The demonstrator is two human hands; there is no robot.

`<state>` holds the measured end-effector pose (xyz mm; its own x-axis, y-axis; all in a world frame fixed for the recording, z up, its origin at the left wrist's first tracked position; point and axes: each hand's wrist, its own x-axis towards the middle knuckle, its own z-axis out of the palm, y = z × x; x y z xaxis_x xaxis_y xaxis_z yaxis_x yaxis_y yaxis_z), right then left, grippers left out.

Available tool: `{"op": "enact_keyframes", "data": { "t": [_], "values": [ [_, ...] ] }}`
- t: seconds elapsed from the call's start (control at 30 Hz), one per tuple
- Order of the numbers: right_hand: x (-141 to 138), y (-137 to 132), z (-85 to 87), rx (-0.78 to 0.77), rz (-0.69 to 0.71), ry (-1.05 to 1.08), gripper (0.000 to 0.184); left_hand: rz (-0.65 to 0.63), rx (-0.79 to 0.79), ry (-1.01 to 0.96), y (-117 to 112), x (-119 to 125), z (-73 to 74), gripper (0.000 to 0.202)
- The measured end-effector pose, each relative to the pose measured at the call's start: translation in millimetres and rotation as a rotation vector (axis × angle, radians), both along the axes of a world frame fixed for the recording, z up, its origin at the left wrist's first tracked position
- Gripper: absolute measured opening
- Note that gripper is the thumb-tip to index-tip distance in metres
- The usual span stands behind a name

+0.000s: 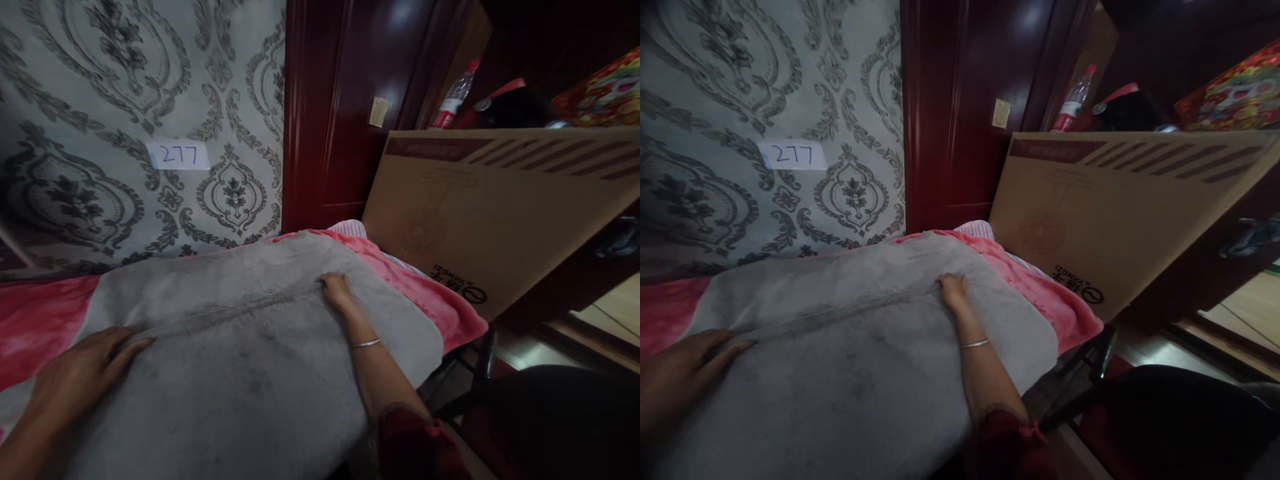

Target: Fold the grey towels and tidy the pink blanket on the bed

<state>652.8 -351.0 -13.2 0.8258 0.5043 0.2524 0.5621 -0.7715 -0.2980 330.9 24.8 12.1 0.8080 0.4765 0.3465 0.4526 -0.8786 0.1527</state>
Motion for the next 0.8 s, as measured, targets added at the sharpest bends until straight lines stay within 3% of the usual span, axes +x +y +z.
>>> {"op": "enact_keyframes", "data": {
  "t": [0.2,0.4,0.57,0.8],
  "values": [
    [30,-47,-10.6,0.056,-0.025,-0.119,0.041,0.013,-0.065,0.026,-14,0,9.7,0.055],
    [42,-56,-36.3,0.164,-0.052,-0.195,0.037,0.0,-0.088,0.074,-28,-3,22.3,0.056],
    [53,-61,-48.6,0.231,-0.059,-0.221,0.037,0.005,-0.08,0.037,-22,-8,21.1,0.049],
    [71,-80,-58.9,0.246,-0.163,-0.21,0.046,0.023,-0.202,0.023,-4,-23,22.7,0.049]
  ]
}}
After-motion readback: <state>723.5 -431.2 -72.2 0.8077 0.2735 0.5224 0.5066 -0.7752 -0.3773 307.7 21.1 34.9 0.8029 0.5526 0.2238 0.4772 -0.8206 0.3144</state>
